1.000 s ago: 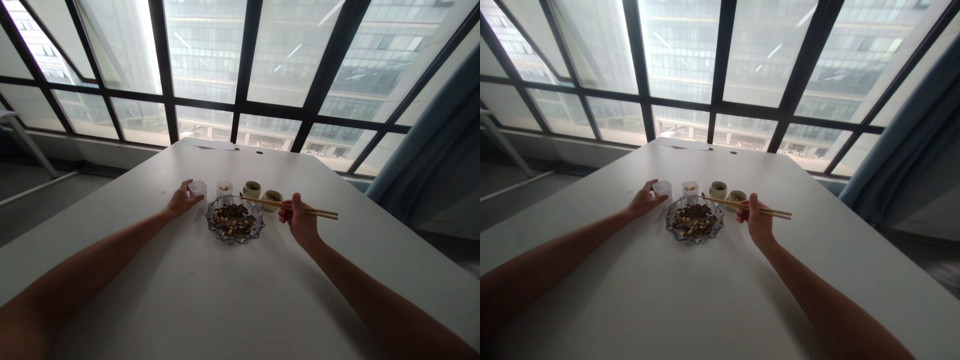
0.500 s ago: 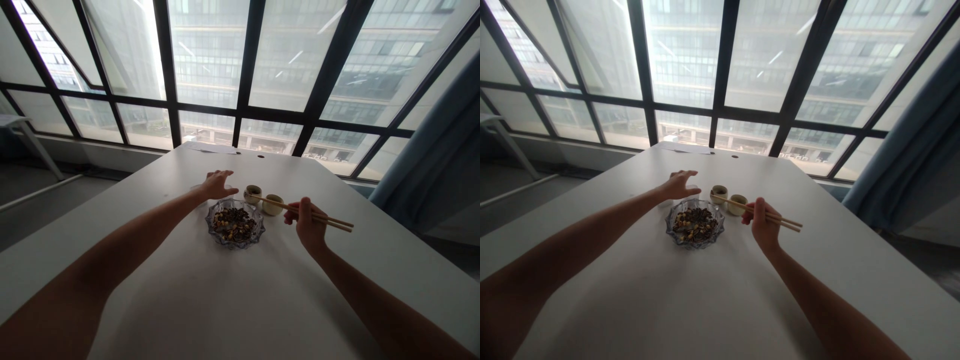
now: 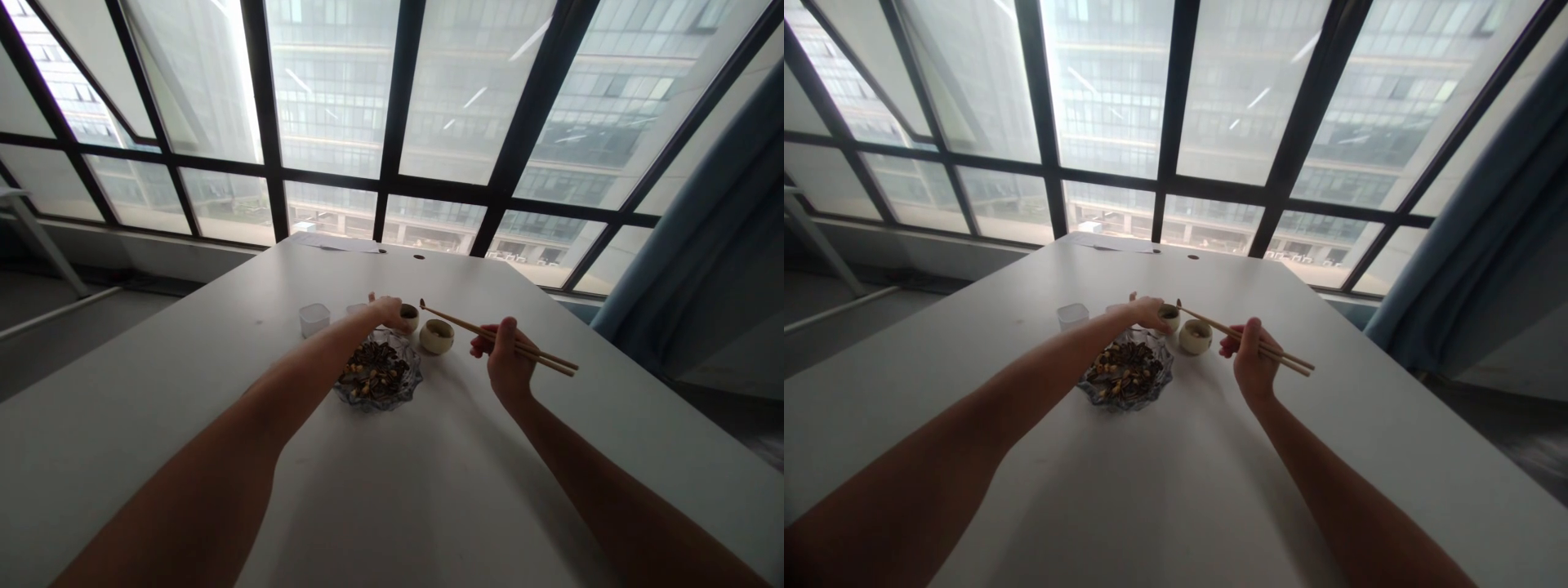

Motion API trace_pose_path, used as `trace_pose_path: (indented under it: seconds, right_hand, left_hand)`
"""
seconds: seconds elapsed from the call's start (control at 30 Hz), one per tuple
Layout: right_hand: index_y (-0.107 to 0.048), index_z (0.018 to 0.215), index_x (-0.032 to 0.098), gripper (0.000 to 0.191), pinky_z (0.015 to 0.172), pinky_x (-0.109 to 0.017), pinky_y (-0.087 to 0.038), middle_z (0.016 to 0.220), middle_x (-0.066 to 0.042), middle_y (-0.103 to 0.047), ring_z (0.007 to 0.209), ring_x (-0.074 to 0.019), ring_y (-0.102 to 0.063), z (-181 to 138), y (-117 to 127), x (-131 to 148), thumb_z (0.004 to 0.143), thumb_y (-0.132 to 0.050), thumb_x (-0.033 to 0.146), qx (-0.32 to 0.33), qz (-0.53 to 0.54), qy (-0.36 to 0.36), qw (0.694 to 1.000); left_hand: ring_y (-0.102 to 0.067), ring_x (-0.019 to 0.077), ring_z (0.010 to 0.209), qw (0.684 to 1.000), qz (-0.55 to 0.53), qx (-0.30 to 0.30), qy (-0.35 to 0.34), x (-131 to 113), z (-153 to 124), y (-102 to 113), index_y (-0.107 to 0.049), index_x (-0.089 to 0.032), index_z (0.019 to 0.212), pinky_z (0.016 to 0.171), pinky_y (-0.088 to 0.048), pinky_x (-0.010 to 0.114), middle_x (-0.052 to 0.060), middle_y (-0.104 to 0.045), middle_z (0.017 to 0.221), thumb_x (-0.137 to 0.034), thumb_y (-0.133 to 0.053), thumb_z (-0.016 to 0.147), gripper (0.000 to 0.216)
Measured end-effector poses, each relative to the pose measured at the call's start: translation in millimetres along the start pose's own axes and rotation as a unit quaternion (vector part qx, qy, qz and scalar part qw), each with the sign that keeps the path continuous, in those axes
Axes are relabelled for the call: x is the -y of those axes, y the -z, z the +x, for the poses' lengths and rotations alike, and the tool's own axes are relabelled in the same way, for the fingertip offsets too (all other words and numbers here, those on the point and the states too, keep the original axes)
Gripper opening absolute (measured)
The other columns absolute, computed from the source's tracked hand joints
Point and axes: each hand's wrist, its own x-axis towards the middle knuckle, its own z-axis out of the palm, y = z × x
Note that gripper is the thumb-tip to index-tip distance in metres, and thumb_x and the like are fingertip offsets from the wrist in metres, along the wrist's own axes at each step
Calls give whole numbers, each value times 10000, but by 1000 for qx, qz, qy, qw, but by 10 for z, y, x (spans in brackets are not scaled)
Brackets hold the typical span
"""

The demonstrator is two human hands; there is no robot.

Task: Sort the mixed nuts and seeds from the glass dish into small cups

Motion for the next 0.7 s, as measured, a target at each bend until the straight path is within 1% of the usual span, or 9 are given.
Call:
trace_pose_path:
  seconds: [0.07,0.13,0.2,0.27,0.33,0.47,0.6,0.63,0.7]
  right_hand:
    - [-632,709,159,570,384,-258,-462,496,-9,-627,366,-131,-566,-5,4,19,869,-549,700,5,-20,14,1000]
    - [-639,718,160,557,395,-258,-472,507,-10,-632,379,-131,-574,-18,13,33,876,-552,687,15,-41,36,998]
    - [-654,737,161,533,414,-257,-486,528,-13,-644,403,-132,-589,-38,22,40,881,-568,666,31,-55,58,996]
    - [-663,746,163,515,427,-258,-494,541,-16,-652,420,-134,-599,-62,26,43,891,-572,649,47,-59,73,994]
    - [-664,744,166,513,432,-261,-498,542,-18,-655,426,-137,-604,-82,27,40,902,-560,644,60,-59,84,993]
    - [-668,777,170,490,455,-271,-515,561,-20,-667,448,-141,-616,-86,33,-7,912,-558,629,73,-64,97,991]
    - [-678,819,170,453,548,-306,-570,627,-35,-702,541,-164,-661,-56,31,-83,857,-647,620,129,-97,81,984]
    - [-678,817,170,458,560,-311,-575,633,-38,-704,553,-167,-664,-49,27,-91,845,-656,627,134,-102,77,983]
    - [-675,810,170,478,559,-309,-577,627,-36,-698,549,-163,-656,-41,16,-78,844,-643,646,119,-98,75,985]
  left_hand:
    - [-578,381,1216,999,0,-35,-15,10,-15,-2,-606,-213,1233,1133,-223,614,164,-676,1260,-627,-754,611,762]
    - [-578,362,1203,993,21,-105,-57,24,-55,2,-596,-208,1244,1151,-194,579,146,-696,1221,-540,-789,602,747]
    - [-560,345,1218,979,43,-173,-95,36,-112,10,-571,-210,1271,1164,-161,545,132,-693,1234,-472,-783,630,724]
    - [-547,335,1229,970,44,-208,-114,39,-173,19,-548,-216,1295,1163,-154,525,122,-681,1268,-451,-767,661,711]
    - [-544,334,1230,968,36,-216,-122,31,-227,27,-536,-213,1310,1159,-157,514,120,-672,1287,-456,-762,674,717]
    - [-548,331,1222,970,33,-206,-124,-18,-305,42,-552,-215,1301,1160,-161,496,114,-684,1262,-487,-757,668,719]
    - [-555,324,1215,974,30,-193,-112,-58,-352,65,-569,-217,1300,1160,-175,478,110,-696,1229,-562,-748,650,757]
    - [-558,325,1210,976,28,-189,-108,-60,-357,71,-577,-207,1296,1161,-177,475,115,-700,1215,-574,-748,645,767]
    - [-567,332,1194,978,25,-182,-101,-50,-355,79,-597,-182,1280,1158,-184,477,128,-709,1184,-598,-749,633,784]
